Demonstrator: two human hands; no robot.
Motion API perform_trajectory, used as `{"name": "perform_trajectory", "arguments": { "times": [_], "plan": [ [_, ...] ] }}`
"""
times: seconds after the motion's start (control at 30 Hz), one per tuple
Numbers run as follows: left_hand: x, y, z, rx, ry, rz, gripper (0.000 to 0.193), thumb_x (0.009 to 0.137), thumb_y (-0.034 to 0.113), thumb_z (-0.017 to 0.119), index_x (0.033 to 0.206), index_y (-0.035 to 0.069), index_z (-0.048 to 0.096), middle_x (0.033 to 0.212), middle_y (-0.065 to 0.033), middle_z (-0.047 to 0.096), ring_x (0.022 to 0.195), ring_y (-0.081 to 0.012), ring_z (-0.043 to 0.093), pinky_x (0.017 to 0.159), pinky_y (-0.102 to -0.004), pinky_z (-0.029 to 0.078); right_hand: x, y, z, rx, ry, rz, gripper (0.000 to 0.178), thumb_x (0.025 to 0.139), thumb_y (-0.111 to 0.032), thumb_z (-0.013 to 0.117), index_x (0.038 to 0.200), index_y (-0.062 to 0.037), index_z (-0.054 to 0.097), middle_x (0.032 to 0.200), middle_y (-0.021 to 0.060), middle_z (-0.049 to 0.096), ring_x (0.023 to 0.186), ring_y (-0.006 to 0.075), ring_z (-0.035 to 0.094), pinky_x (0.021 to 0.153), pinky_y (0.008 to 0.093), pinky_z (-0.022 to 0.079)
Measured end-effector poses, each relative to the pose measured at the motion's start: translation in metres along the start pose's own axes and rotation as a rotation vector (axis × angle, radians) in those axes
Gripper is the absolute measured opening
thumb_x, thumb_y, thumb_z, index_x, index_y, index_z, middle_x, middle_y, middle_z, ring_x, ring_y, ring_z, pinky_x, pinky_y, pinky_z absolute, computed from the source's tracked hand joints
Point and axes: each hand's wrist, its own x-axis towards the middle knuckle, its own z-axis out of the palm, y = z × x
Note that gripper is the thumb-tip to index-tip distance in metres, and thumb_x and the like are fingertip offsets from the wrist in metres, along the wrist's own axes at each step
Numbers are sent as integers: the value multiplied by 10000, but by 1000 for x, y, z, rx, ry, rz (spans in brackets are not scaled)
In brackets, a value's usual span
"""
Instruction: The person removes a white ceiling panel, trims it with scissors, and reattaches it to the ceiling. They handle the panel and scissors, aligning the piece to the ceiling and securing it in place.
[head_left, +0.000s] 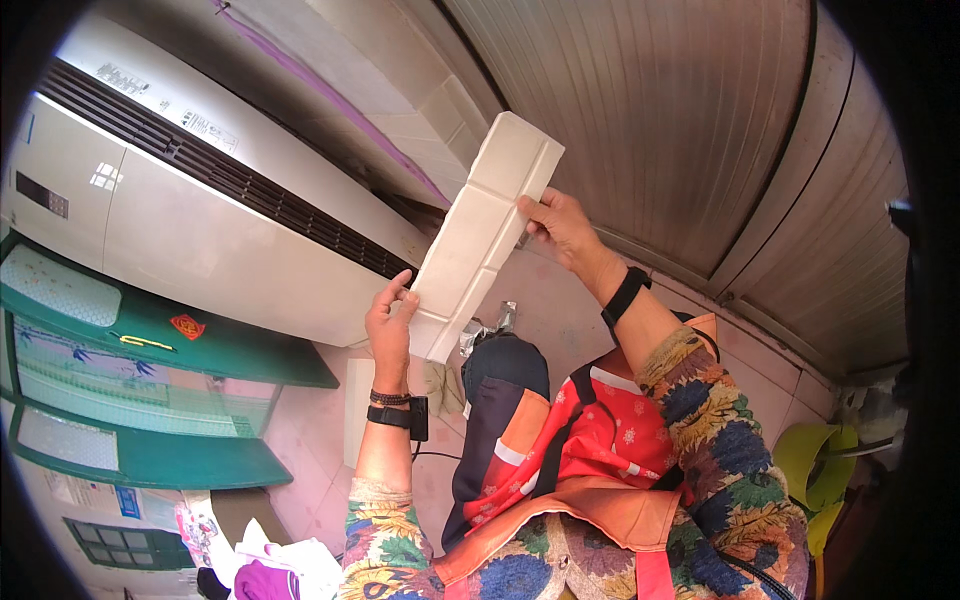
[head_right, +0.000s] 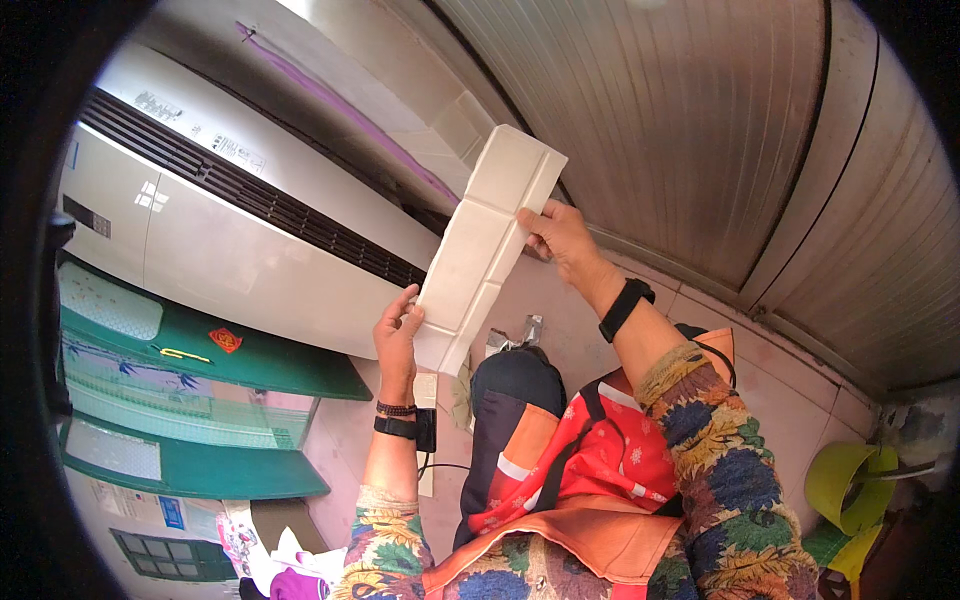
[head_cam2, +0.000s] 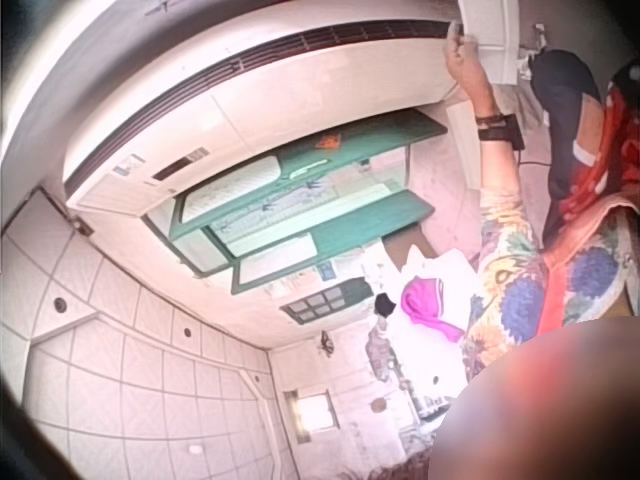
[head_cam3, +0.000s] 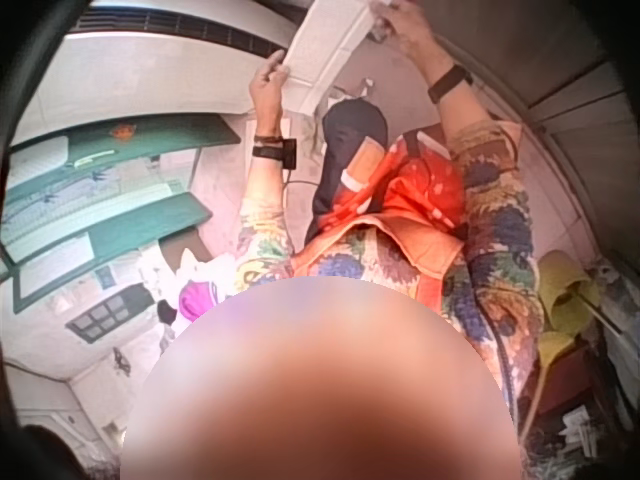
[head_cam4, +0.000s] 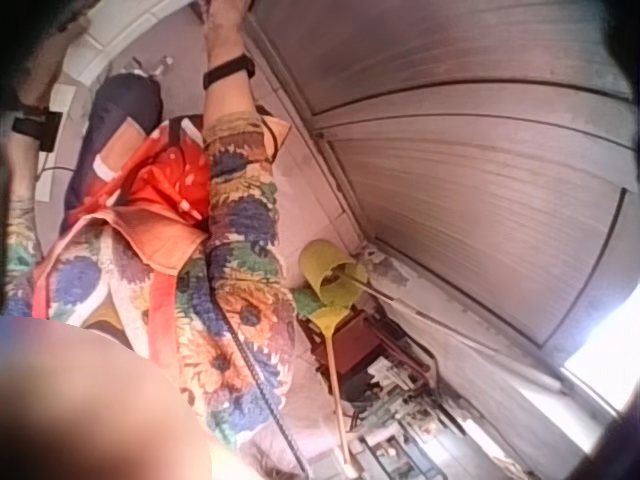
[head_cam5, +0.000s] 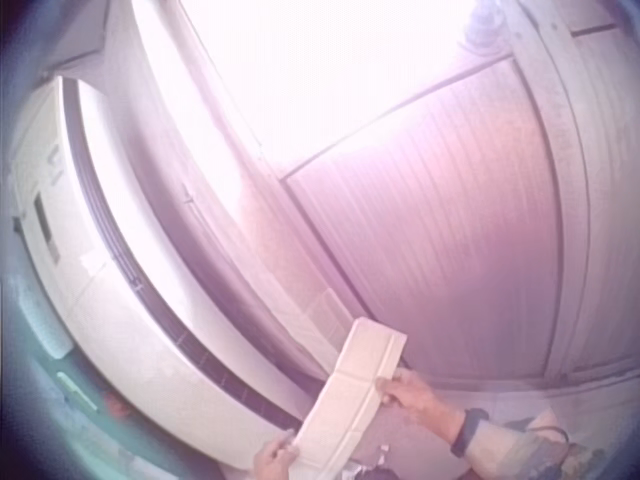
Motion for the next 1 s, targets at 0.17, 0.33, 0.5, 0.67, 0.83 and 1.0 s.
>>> {"name": "perform_trajectory", "arguments": {
  "times": [0.17,0.33,0.5,0.67,0.83,1.0],
  "plan": [
    [-2,28,7,192,5,175,295,890,98,684,1176,25,685,1055,-41,672,992,-141,593,928,-282,444,-7,-2,4,-3,-69,-54,217,919,-246,709,1002,-54,652,816,-32,626,648,39,529,541,194,382],
    [1,50,20,359,109,285,355,864,106,698,1210,44,649,1060,-74,657,1028,-210,581,957,-340,438,-14,-6,14,-37,-104,-83,179,920,-180,677,995,-18,665,787,24,660,602,52,527,497,200,395],
    [-7,50,22,445,334,306,328,901,120,673,1214,31,628,1033,-59,653,984,-190,590,921,-322,457,-14,-6,13,-19,-56,-83,155,936,-166,626,966,-17,661,754,47,665,567,61,524,493,208,405],
    [-15,26,14,-39,255,38,215,949,149,640,1091,-12,638,944,-28,633,855,-111,606,768,-252,482,-8,-5,8,42,25,-91,169,942,-191,624,959,-24,642,729,59,666,524,70,503,477,212,395],
    [-28,-1,9,-153,113,-322,278,937,193,669,1104,-23,621,930,-39,644,796,-97,621,661,-227,460,-5,-11,0,75,93,-144,181,953,-223,630,924,-44,623,720,46,648,543,69,508,480,215,397],
    [-32,-22,18,-149,226,-327,408,909,213,707,1196,-44,571,960,-61,651,835,-110,610,669,-224,448,-6,-21,-9,181,90,-194,192,974,-214,618,868,-58,585,727,17,601,600,73,538,496,212,410]
  ]
}}
